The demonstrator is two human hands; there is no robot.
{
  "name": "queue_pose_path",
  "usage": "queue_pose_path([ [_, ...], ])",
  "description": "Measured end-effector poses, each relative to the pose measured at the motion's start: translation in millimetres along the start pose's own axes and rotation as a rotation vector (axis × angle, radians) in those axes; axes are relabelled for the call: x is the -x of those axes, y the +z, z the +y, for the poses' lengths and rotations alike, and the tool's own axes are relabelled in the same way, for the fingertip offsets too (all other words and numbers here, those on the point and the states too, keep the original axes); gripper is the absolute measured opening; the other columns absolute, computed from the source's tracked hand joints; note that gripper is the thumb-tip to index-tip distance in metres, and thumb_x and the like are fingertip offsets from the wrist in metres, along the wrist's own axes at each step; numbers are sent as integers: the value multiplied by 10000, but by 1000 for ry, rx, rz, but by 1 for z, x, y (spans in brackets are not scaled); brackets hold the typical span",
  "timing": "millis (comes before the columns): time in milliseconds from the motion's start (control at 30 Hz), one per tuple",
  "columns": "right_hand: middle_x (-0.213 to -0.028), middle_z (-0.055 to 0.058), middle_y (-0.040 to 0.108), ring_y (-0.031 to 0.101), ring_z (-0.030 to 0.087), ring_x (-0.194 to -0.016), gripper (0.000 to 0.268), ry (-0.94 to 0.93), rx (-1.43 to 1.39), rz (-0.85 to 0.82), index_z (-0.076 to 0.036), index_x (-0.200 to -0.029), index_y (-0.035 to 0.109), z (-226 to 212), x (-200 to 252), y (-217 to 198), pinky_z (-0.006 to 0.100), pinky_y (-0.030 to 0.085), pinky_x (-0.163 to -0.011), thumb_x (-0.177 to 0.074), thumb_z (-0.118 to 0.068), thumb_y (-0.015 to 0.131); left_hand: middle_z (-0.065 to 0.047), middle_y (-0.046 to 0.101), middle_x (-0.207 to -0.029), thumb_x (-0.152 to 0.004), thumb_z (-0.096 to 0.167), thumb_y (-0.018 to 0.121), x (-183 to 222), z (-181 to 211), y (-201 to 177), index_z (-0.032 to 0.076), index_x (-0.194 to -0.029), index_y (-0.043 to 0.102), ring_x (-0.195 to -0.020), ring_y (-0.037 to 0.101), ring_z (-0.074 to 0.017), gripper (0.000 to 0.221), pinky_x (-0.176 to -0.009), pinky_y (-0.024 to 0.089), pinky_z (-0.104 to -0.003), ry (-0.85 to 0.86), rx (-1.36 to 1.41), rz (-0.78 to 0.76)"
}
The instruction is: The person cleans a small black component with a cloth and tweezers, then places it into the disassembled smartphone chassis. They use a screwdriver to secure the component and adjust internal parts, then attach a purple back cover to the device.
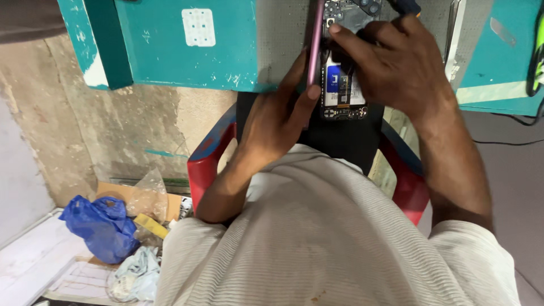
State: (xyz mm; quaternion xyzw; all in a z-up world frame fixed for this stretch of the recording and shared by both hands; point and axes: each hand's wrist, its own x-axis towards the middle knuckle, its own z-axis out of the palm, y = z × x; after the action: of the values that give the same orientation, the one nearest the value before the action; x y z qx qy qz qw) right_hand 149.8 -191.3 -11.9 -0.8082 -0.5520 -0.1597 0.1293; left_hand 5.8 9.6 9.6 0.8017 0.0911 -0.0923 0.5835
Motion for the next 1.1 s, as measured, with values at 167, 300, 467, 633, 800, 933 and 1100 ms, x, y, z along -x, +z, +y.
queue_pose_path([
  [167, -851, -102, 610, 563, 97, -924, 544, -291, 28, 47, -138, -1428, 682, 33, -1, 10, 293, 449, -900, -933, -244, 880, -20, 692, -676, -1129, 475, 403, -12, -5, -10, 186, -1657, 285, -609, 742, -142, 614, -602, 594, -297, -48, -28, -64],
  [300, -938, 1, 591, 559, 195, -948, 762, -401, -58, 80, -182, -1428, 685, 55, -6, 18, 340, 420, -798, -743, -294, 1000, -18, 669, -699, -1144, 538, 403, -19, -9, -17, 207, -1658, 337, -642, 734, -125, 615, -606, 577, -289, 21, -35, -49],
  [467, -1008, -4, 578, 560, 178, -937, 887, -350, -151, -11, -132, -1462, 634, 66, 11, 32, 374, 455, -857, -656, -229, 991, -18, 571, -580, -1094, 560, 382, -25, -5, -24, 182, -1630, 364, -504, 628, -120, 656, -478, 457, -317, -15, -96, -53],
  [633, -1079, 12, 617, 611, 184, -925, 770, -338, -171, 25, -109, -1451, 573, 64, 16, 43, 316, 460, -746, -782, -135, 953, -43, 552, -542, -1096, 568, 383, -23, -7, -22, 148, -1639, 354, -473, 629, -144, 687, -471, 440, -330, 48, -101, 4],
  [800, -1184, 83, 692, 672, 219, -966, 685, -200, -232, -74, -48, -1478, 577, 54, 9, 29, 322, 515, -745, -852, 20, 847, -59, 638, -569, -1074, 576, 386, -22, -8, -11, 111, -1619, 344, -513, 722, -166, 717, -479, 516, -314, 50, -69, 60],
  [933, -1231, 34, 694, 690, 218, -1040, 768, -165, -210, 1, -31, -1494, 517, 38, 11, 16, 382, 559, -864, -775, 116, 743, -66, 682, -628, -1079, 582, 376, -15, -12, 2, 98, -1617, 340, -575, 761, -171, 724, -524, 571, -297, 60, 4, 84],
  [1100, -1189, 77, 672, 663, 249, -985, 683, -270, -145, 67, -82, -1492, 548, 40, 4, 15, 354, 510, -711, -905, -13, 890, -78, 676, -617, -1070, 575, 370, -14, -19, 6, 109, -1599, 382, -591, 767, -177, 705, -545, 573, -318, 34, 18, 81],
])
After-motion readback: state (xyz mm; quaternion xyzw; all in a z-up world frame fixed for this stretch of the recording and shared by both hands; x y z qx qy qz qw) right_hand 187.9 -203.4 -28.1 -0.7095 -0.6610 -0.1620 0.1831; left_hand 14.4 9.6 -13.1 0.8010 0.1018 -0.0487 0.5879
